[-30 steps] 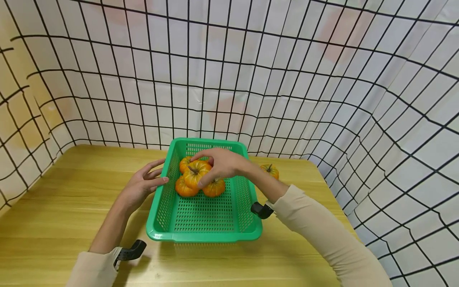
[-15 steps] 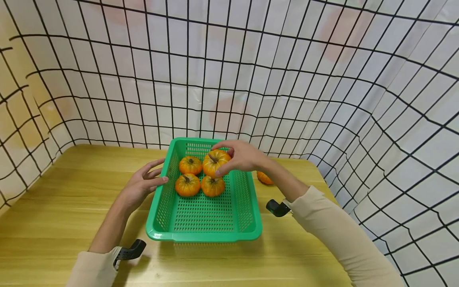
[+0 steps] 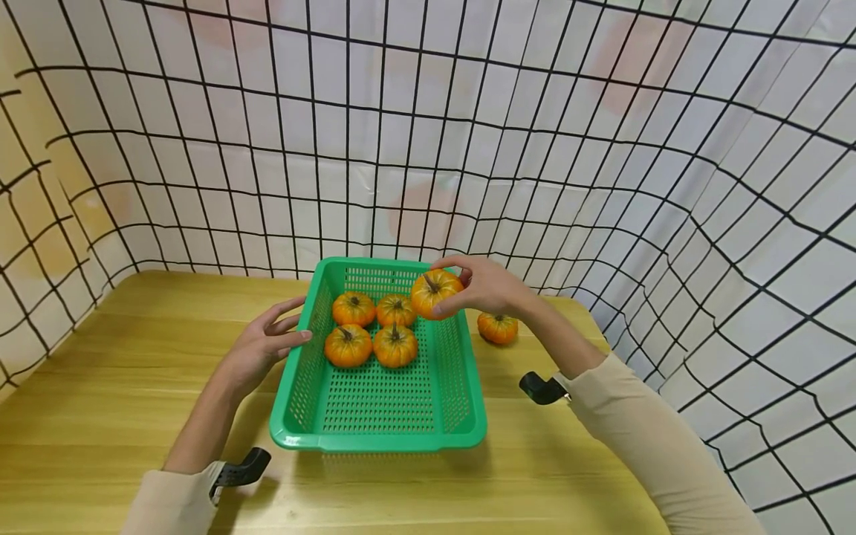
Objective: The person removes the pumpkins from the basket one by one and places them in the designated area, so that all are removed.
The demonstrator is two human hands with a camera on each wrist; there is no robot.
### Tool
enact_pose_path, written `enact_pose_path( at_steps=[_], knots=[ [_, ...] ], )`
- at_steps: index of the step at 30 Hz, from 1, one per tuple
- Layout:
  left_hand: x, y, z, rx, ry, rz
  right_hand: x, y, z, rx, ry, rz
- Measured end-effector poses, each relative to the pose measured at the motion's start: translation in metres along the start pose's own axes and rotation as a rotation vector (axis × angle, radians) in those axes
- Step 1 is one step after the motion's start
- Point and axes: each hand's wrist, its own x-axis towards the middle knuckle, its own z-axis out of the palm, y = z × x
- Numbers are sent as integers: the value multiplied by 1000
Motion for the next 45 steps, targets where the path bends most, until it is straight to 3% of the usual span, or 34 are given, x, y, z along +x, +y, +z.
enact_pose_path(
  at_steps=[10, 18, 38, 45],
  knots=[
    [0, 0, 1, 4, 1, -4, -13, 35, -11, 28, 56, 56],
    [0, -1, 0, -1, -1, -1, -22, 61, -13, 113, 92, 110],
    [-1, -1, 1, 5, -4, 1, -49, 114, -4, 142, 340, 279],
    [-1, -1, 1, -5, -3, 4, -51, 134, 5, 161, 478, 332]
  ],
)
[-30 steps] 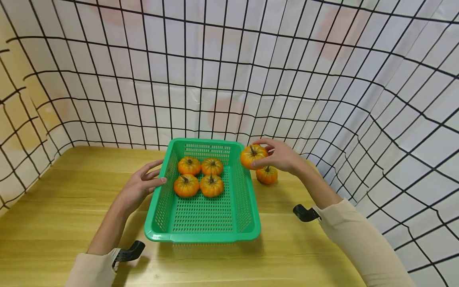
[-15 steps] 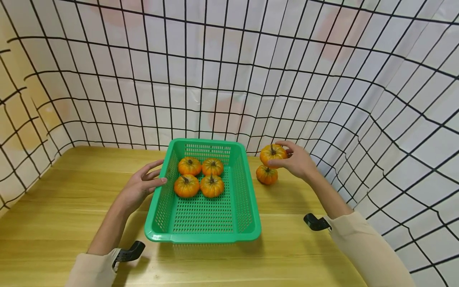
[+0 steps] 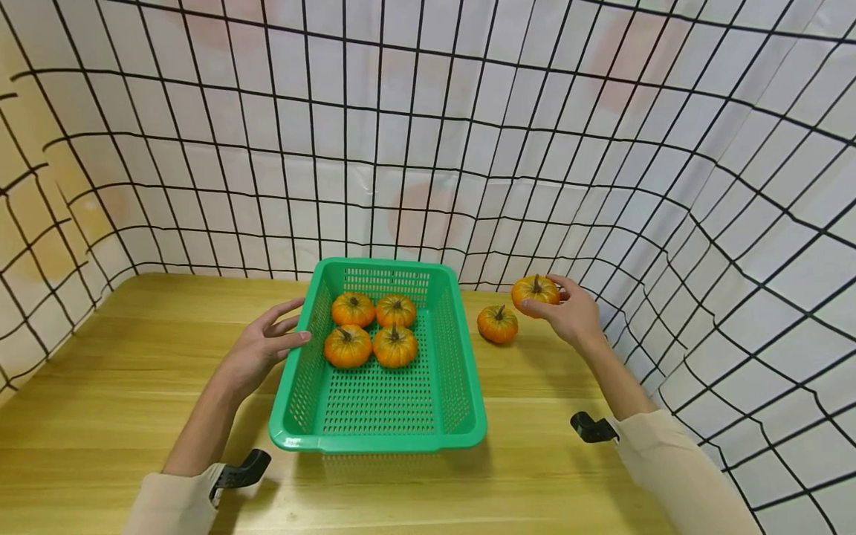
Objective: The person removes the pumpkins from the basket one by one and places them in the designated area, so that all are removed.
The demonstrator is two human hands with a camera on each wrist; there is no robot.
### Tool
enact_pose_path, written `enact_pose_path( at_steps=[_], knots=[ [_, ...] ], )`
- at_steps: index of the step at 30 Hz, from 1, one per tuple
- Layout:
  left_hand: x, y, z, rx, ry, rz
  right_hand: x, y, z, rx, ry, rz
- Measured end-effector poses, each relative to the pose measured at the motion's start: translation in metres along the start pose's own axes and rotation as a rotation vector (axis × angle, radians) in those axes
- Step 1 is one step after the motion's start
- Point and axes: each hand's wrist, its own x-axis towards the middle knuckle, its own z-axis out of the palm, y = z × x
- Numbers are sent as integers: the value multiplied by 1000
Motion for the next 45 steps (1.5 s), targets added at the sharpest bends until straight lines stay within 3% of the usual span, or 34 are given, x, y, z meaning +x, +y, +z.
enact_pose_path(
  at_steps=[10, 19, 25, 34, 45],
  knots=[
    [0, 0, 0, -4, -4, -1, 5, 34, 17, 49, 170, 19],
    [-1, -1, -1, 8, -4, 1, 8, 55, 27, 7, 219, 29],
    [-2, 0, -1, 19, 0, 1, 8, 63, 33, 15, 210, 46],
    [-2, 1, 0, 33, -5, 0, 7, 74, 40, -1, 135, 148],
    [-2, 1, 0, 36, -3, -2, 9, 82, 46, -29, 71, 185]
  ],
)
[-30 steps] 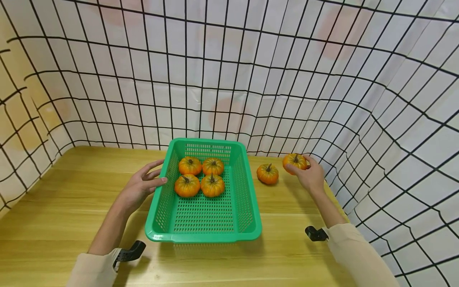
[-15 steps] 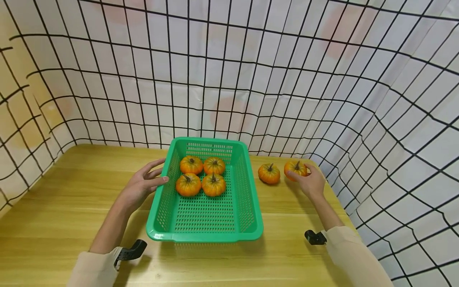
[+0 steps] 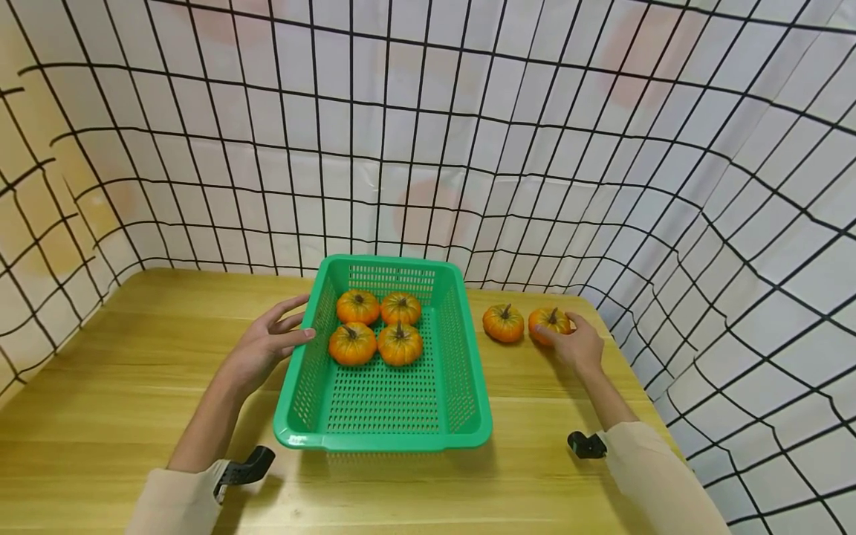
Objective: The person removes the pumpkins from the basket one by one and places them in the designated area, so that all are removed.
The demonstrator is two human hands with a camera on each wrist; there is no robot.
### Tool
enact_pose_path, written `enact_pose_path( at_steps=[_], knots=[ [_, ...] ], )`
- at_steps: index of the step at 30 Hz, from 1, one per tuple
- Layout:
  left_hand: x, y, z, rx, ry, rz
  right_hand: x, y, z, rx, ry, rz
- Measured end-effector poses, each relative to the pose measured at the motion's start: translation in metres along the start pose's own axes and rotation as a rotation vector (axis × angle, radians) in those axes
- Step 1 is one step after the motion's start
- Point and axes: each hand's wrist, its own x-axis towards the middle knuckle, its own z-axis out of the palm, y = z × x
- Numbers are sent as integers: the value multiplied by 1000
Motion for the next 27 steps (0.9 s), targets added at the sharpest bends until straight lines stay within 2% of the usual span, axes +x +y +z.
enact_pose_path(
  at_steps=[13, 27],
  knots=[
    [1, -2, -1, -16, -1, 10, -1, 4, -2, -56, -70, 12],
    [2, -2, -1, -38, -3, 10, 0, 7, 0, -80, -62, 3]
  ],
)
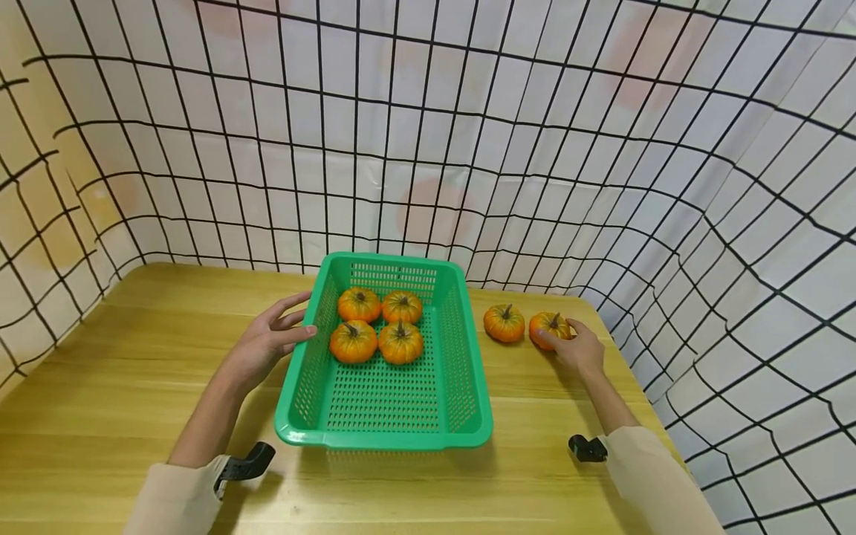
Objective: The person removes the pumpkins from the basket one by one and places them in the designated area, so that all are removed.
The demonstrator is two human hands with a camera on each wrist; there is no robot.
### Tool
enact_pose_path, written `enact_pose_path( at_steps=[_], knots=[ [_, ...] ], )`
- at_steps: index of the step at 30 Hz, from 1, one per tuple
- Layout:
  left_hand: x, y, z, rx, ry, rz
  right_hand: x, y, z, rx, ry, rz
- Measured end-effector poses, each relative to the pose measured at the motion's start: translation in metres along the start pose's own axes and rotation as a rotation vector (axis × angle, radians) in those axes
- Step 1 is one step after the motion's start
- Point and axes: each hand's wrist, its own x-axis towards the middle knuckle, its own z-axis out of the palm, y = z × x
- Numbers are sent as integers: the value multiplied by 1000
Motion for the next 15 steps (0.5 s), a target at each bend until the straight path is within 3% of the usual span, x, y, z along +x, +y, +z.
enact_pose_path(
  at_steps=[15],
  knots=[
    [2, 0, 0, -3, 4, -9, 3, -1, 0, -12, 7, 2]
  ],
)
